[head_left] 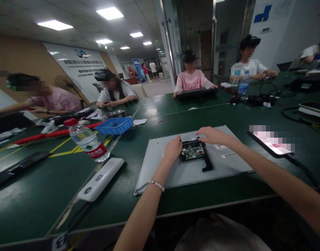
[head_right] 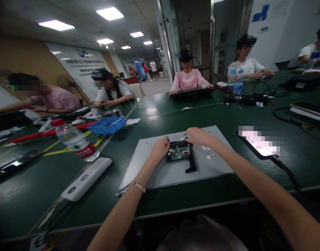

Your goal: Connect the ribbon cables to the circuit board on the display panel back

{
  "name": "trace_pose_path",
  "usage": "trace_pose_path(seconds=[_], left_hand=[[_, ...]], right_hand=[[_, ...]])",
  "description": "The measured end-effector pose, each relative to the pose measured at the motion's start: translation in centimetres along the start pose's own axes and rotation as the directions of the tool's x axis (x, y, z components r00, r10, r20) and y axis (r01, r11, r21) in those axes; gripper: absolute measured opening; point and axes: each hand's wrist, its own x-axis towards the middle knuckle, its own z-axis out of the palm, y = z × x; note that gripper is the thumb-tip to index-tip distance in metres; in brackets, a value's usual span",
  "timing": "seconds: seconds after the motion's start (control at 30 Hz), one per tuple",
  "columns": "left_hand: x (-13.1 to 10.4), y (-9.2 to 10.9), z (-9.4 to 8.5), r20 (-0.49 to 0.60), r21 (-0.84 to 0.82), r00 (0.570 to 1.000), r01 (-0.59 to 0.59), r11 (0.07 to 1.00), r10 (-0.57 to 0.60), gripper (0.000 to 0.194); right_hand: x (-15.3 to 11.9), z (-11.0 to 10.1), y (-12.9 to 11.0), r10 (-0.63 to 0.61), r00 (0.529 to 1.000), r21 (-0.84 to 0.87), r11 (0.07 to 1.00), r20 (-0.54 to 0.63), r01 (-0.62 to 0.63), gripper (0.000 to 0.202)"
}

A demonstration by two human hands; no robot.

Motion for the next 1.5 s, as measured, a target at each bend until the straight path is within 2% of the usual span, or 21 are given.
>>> trace_pose_path(seconds=[0.17, 0.37, 0.5, 0.73, 0.83, 0.93, 1.1, 1.27, 1.5], left_hand=[[-0.2, -0.1, 0.0, 0.022, 0.012, 1.0, -0.005, 1.0, 0.005, 0.02], [-0.3, -0.1, -0.1, 0.036, 0.021, 0.999, -0.022, 1.0, 0.021, 0.021], [-0.3, -0.1, -0.1, 0.025, 0.035, 0.999, -0.03, 0.999, 0.029, 0.02], [-0.3, -0.3, 0.1, 0.041, 0.034, 0.999, -0.026, 0.999, 0.025, 0.021], [-0.3, -0.2, 0.1, 0.042, 0.028, 0.999, -0.021, 0.999, 0.02, 0.021], [-0.3, -0.1, -0.1, 0.046, 0.029, 0.999, -0.012, 0.999, 0.011, 0.021], [-0.3, -0.1, -0.1, 0.044, 0.038, 0.999, -0.017, 0.999, 0.015, 0.02], [-0.3, -0.1, -0.1, 0.053, 0.043, 0.999, -0.014, 0.999, 0.012, 0.019], [-0.4, 0.0, -0.4, 0.061, 0.057, 0.998, -0.013, 0.998, 0.01, 0.021]], right_hand=[[2.3, 1.9, -1.3, -0.014, 0.999, -0.073, 0.997, 0.046, 0.018, 0.024], [2.4, 2.6, -1.9, -0.012, 1.0, -0.152, 0.988, 0.018, 0.014, 0.018], [2.3, 2.4, -1.9, -0.019, 1.0, -0.19, 0.982, 0.008, 0.02, 0.018], [1.0, 0.3, -0.5, 0.051, 0.987, -0.232, 0.969, -0.155, -0.087, 0.024], [-0.5, 0.3, 1.0, 0.067, 0.992, -0.259, 0.961, -0.11, -0.094, 0.023], [-1.9, 0.9, 2.2, 0.086, 0.995, -0.16, 0.983, -0.046, -0.092, 0.021], [-2.8, 0.6, 2.9, 0.156, 0.985, 0.063, 0.986, -0.076, -0.152, 0.027], [-3.3, 0.0, 2.9, 0.133, 0.987, 0.198, 0.969, 0.09, -0.149, 0.022], [-4.0, -0.5, 3.1, 0.194, 0.944, 0.303, 0.913, 0.267, -0.273, 0.012]])
